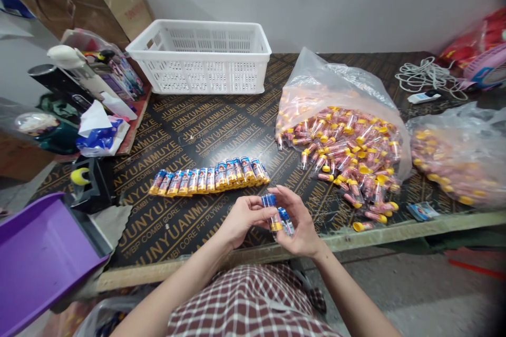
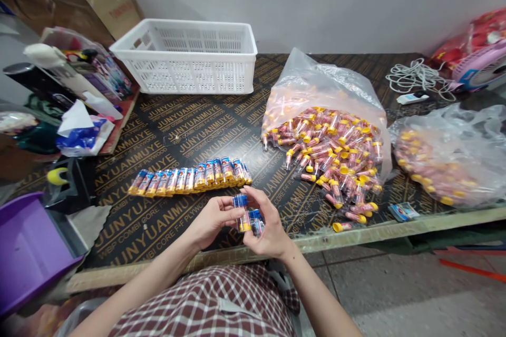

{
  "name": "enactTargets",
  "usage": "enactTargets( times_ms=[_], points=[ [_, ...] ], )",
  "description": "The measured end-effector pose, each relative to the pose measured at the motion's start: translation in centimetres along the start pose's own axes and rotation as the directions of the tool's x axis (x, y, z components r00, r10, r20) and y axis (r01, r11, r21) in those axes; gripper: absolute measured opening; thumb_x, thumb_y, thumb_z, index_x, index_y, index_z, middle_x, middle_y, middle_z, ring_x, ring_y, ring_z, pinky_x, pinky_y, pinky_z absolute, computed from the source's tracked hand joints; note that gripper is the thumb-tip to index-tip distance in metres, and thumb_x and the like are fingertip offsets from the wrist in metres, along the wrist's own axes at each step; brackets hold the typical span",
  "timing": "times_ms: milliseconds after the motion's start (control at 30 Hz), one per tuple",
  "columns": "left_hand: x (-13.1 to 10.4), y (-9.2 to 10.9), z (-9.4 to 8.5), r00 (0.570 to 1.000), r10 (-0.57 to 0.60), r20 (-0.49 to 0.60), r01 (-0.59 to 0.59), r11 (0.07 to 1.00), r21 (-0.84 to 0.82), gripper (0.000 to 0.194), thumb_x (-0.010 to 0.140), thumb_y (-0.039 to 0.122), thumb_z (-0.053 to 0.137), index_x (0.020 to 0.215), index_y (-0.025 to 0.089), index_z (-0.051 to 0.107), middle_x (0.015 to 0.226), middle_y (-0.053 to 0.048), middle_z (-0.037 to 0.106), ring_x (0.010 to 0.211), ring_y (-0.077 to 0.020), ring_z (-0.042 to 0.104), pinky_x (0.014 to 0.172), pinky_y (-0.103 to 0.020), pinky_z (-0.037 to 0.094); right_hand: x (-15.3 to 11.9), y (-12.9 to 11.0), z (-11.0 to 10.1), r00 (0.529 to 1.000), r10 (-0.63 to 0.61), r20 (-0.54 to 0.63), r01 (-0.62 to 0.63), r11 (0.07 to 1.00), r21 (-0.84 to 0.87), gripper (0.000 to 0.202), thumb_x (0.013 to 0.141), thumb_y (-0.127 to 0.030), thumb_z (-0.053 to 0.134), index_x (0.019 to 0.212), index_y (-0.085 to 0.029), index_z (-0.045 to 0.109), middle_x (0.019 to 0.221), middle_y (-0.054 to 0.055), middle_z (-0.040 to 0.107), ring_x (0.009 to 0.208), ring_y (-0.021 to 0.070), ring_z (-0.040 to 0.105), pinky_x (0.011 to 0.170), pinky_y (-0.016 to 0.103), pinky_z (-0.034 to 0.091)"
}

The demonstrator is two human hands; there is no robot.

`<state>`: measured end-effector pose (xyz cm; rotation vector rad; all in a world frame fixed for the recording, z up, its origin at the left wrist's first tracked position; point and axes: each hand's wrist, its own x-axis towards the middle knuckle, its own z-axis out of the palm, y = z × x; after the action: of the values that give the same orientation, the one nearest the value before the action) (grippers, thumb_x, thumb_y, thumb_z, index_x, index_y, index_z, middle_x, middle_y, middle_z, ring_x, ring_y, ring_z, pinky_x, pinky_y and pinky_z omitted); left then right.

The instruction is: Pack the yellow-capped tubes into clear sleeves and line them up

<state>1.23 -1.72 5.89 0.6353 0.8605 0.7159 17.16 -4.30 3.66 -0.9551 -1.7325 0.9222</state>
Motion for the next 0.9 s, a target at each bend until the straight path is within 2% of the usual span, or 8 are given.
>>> enactTargets(
  times_ms=[333,400,467,567,667,767,833,900],
  points=[
    [-0.3,0.3,0.0,0.999,0.015,-0.029,-0.016,1.0,-0.011,0.037,0.056,0.032,0.082,0.081,0.01,0.068,0.071,-0.004,0.067,0.06,-0.0113,0.061,0.059,-0.023,0.047,0.6,-0.3,0.2,0.999,-0.004,0.05,0.004,1.0,-0.009,0.08,0.068,-0.017,0.056,0.14,-0.025,0.022,0.136,0.011,0.042,0.118,0.0246,0.05,0.098,0.041,0.045],
    [-0.2,0.8,-0.7,0.996,0.056,-0.073,-0.052,0.997,0.056,0.036,0.056,0.035,0.081,0.077,0.01,0.066,0.069,-0.004,0.067,0.058,-0.0118,0.06,0.058,-0.024,0.047,1.5,0.5,-0.8,0.998,0.004,0.068,0.002,0.997,-0.077,0.08,0.072,-0.028,0.06,0.141,-0.025,0.02,0.139,0.011,0.038,0.12,0.0255,0.048,0.1,0.042,0.042],
    [-0.1,1.8,-2.2,0.974,0.152,-0.167,-0.117,0.973,0.201,0.039,0.054,0.038,0.081,0.076,0.011,0.064,0.063,-0.003,0.066,0.054,-0.0123,0.058,0.055,-0.024,0.045,2.7,2.6,-2.4,0.999,0.049,0.002,-0.047,0.961,-0.273,0.075,0.076,-0.038,0.061,0.14,-0.024,0.026,0.139,0.012,0.038,0.123,0.0268,0.044,0.102,0.045,0.038],
    [0.1,3.9,-5.5,0.847,0.409,-0.339,-0.18,0.821,0.542,0.047,0.054,0.041,0.08,0.088,0.015,0.06,0.056,0.003,0.06,0.05,-0.0124,0.054,0.053,-0.023,0.041,4.6,7.4,-5.8,0.958,0.082,-0.274,-0.247,0.717,-0.652,0.055,0.08,-0.048,0.056,0.127,-0.02,0.048,0.129,0.016,0.046,0.121,0.0321,0.042,0.099,0.052,0.033],
    [0.5,6.1,-8.9,0.697,0.61,-0.376,-0.042,0.558,0.829,0.048,0.059,0.044,0.076,0.095,0.017,0.059,0.055,0.005,0.056,0.054,-0.0144,0.055,0.054,-0.024,0.039,6.7,11.8,-8.6,0.924,0.054,-0.377,-0.364,0.421,-0.831,0.055,0.08,-0.053,0.054,0.122,-0.019,0.053,0.129,0.018,0.045,0.119,0.0362,0.04,0.095,0.056,0.029],
    [1.1,7.3,-10.7,0.687,0.641,-0.343,0.114,0.371,0.921,0.045,0.062,0.048,0.072,0.094,0.017,0.061,0.059,0.002,0.058,0.06,-0.0176,0.058,0.056,-0.025,0.038,8.8,13.6,-9.8,0.951,0.054,-0.305,-0.308,0.248,-0.918,0.052,0.082,-0.051,0.052,0.122,-0.018,0.053,0.124,0.018,0.048,0.115,0.0347,0.038,0.094,0.054,0.025],
    [1.6,7.5,-10.9,0.71,0.629,-0.316,0.167,0.286,0.944,0.045,0.066,0.05,0.069,0.097,0.018,0.062,0.061,-0.001,0.06,0.062,-0.0191,0.059,0.058,-0.026,0.038,10.0,13.8,-9.8,0.955,0.11,-0.276,-0.292,0.18,-0.939,0.051,0.082,-0.051,0.051,0.12,-0.016,0.054,0.117,0.018,0.051,0.111,0.0344,0.038,0.092,0.052,0.024],
    [1.7,7.4,-10.4,0.696,0.651,-0.303,0.213,0.217,0.953,0.046,0.07,0.053,0.064,0.101,0.018,0.062,0.062,-0.002,0.061,0.062,-0.0201,0.059,0.058,-0.027,0.037,10.8,13.7,-9.5,0.95,0.155,-0.271,-0.293,0.145,-0.945,0.05,0.082,-0.051,0.05,0.117,-0.014,0.055,0.112,0.019,0.052,0.109,0.0342,0.038,0.091,0.051,0.023]
  ],
)
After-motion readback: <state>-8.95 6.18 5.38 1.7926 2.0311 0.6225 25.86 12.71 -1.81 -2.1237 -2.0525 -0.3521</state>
